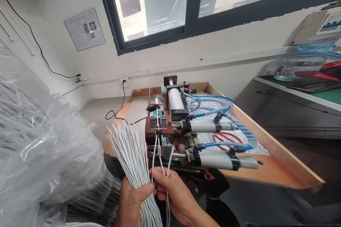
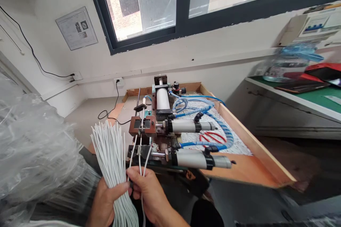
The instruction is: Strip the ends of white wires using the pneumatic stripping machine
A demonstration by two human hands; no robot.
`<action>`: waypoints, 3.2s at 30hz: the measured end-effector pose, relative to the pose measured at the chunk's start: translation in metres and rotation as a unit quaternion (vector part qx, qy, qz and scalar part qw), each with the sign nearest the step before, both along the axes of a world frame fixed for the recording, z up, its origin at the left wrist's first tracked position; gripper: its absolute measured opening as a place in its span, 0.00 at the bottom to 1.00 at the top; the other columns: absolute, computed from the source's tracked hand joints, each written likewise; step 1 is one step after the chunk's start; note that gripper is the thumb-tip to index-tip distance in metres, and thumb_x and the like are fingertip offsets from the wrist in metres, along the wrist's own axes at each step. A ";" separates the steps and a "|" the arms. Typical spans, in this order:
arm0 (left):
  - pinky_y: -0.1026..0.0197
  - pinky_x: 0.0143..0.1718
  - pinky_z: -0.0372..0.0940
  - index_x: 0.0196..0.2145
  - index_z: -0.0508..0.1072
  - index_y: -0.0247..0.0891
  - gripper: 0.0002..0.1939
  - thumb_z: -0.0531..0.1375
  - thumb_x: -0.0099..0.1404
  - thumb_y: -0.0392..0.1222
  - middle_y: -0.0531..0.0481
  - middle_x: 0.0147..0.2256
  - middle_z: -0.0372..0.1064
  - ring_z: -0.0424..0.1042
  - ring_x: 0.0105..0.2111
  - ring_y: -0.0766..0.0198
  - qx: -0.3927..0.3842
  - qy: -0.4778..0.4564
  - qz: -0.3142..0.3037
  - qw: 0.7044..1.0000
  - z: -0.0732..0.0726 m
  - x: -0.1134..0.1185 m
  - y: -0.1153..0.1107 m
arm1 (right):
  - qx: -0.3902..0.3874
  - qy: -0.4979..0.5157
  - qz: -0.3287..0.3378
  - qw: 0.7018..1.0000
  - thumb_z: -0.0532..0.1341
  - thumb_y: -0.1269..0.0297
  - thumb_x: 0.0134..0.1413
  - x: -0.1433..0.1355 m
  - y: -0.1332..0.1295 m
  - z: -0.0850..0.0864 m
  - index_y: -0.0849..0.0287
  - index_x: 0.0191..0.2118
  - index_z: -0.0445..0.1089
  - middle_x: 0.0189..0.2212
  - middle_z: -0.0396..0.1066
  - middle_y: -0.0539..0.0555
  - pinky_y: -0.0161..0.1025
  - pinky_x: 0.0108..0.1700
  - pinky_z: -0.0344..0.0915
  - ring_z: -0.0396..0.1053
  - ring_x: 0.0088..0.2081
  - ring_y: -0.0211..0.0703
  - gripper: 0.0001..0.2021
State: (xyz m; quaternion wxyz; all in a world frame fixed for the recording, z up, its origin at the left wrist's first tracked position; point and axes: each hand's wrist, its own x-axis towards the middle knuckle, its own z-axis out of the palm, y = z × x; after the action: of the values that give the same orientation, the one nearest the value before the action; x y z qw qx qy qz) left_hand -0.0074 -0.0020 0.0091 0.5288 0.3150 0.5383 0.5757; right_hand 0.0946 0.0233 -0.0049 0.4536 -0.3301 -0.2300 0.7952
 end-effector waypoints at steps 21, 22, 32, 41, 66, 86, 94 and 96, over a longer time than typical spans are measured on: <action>0.61 0.21 0.61 0.20 0.70 0.34 0.06 0.63 0.38 0.33 0.53 0.15 0.67 0.66 0.17 0.63 -0.028 -0.037 0.029 0.998 -0.004 -0.004 0.004 | -0.027 -0.007 -0.072 0.997 0.65 0.60 0.35 0.002 0.007 -0.006 0.64 0.20 0.67 0.12 0.53 0.43 0.28 0.17 0.43 0.46 0.14 0.27 0.12; 0.62 0.21 0.61 0.20 0.70 0.34 0.06 0.63 0.38 0.33 0.53 0.15 0.67 0.66 0.17 0.63 -0.027 -0.034 0.023 0.999 -0.004 -0.003 0.003 | -0.019 0.000 -0.047 0.999 0.65 0.60 0.36 0.001 0.006 -0.005 0.64 0.21 0.67 0.12 0.53 0.43 0.28 0.18 0.45 0.47 0.15 0.27 0.12; 0.59 0.27 0.62 0.20 0.72 0.36 0.08 0.63 0.36 0.33 0.52 0.18 0.71 0.68 0.22 0.59 -0.041 -0.033 0.018 0.998 -0.008 -0.005 0.001 | 0.040 -0.078 -0.095 0.992 0.63 0.58 0.38 0.002 -0.005 -0.014 0.65 0.19 0.66 0.12 0.54 0.44 0.30 0.18 0.37 0.44 0.16 0.28 0.13; 0.59 0.25 0.63 0.21 0.74 0.34 0.07 0.63 0.37 0.34 0.48 0.19 0.72 0.69 0.21 0.57 -0.021 -0.035 0.024 0.999 -0.003 -0.002 0.003 | 0.004 -0.047 -0.108 0.993 0.64 0.60 0.35 0.004 0.006 -0.010 0.65 0.19 0.67 0.13 0.51 0.43 0.30 0.18 0.38 0.42 0.16 0.28 0.12; 0.64 0.21 0.60 0.26 0.72 0.34 0.11 0.63 0.39 0.32 0.55 0.17 0.68 0.65 0.18 0.66 -0.023 -0.031 0.040 0.998 -0.007 -0.005 0.002 | -0.038 -0.025 -0.128 0.991 0.65 0.61 0.35 -0.001 0.006 -0.010 0.64 0.18 0.66 0.13 0.57 0.45 0.30 0.20 0.50 0.51 0.17 0.30 0.11; 0.60 0.26 0.64 0.22 0.72 0.35 0.09 0.65 0.38 0.34 0.53 0.19 0.70 0.68 0.21 0.62 -0.051 -0.082 0.049 0.994 -0.011 -0.001 -0.006 | 0.051 -0.098 -0.125 0.986 0.63 0.56 0.38 0.006 -0.012 -0.017 0.65 0.24 0.72 0.15 0.62 0.50 0.31 0.20 0.48 0.53 0.17 0.31 0.14; 0.61 0.25 0.63 0.23 0.71 0.34 0.08 0.64 0.41 0.35 0.52 0.18 0.71 0.68 0.20 0.63 -0.042 -0.064 0.048 0.996 -0.013 -0.002 -0.003 | 0.031 -0.082 -0.102 0.991 0.62 0.58 0.39 0.007 -0.011 -0.015 0.66 0.20 0.69 0.14 0.59 0.47 0.30 0.20 0.45 0.51 0.17 0.30 0.13; 0.61 0.25 0.63 0.22 0.72 0.34 0.07 0.64 0.41 0.35 0.52 0.18 0.71 0.68 0.20 0.63 -0.038 -0.064 0.040 0.996 -0.014 -0.002 -0.003 | 0.024 -0.076 -0.099 0.992 0.63 0.58 0.38 0.007 -0.009 -0.014 0.65 0.22 0.70 0.14 0.59 0.47 0.30 0.20 0.45 0.51 0.17 0.30 0.12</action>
State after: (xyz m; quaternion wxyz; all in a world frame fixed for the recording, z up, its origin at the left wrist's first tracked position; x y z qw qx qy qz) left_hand -0.0094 -0.0053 -0.0052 0.5503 0.2351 0.5373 0.5943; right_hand 0.1016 0.0141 -0.0184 0.5188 -0.4002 -0.2491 0.7132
